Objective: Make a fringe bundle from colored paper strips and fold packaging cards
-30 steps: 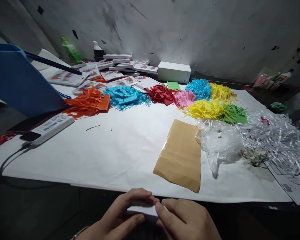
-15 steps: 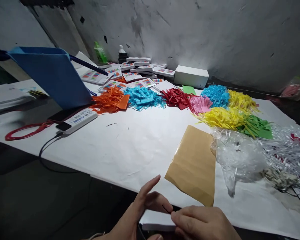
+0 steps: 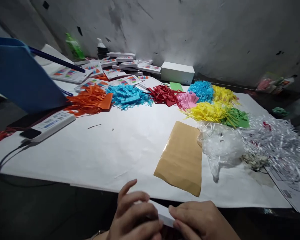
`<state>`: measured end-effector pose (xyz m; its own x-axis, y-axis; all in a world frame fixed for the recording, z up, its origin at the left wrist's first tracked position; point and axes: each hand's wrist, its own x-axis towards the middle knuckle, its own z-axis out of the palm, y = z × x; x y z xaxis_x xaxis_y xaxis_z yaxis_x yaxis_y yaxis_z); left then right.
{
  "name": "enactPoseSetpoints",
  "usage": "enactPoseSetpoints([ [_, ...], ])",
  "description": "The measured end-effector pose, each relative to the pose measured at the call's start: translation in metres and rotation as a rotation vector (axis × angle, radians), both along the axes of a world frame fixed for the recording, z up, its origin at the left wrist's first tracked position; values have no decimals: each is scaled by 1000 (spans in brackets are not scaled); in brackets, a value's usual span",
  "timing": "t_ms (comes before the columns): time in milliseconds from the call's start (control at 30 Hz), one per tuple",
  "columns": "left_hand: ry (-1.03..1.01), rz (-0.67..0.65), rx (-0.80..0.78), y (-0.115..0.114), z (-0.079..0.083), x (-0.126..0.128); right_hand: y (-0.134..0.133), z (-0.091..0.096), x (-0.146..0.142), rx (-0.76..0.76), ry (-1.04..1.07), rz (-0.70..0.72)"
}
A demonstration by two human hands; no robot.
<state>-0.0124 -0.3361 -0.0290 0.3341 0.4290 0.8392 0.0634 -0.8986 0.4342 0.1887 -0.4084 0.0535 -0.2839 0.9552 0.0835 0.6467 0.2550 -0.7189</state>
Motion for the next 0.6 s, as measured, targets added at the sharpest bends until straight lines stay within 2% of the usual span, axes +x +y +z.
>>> enactPoseSetpoints([
  [67,47,-8,76,-7,6,12,-2,1,-4,-71,11,-8],
  [167,159,-89,68,-12,13,23,-4,1,-8,-145,68,-36],
  [300,60,-53,42,-10,11,29,-11,-3,-5,-239,158,-17],
  [367,42,-54,-11,-11,8,30,-16,-7,-2,-245,177,-18],
  [467,32,-67,0,-12,11,27,-22,-12,2,-223,202,-29],
  [600,206,-138,36,-11,24,20,-25,-11,3,-230,279,-31],
])
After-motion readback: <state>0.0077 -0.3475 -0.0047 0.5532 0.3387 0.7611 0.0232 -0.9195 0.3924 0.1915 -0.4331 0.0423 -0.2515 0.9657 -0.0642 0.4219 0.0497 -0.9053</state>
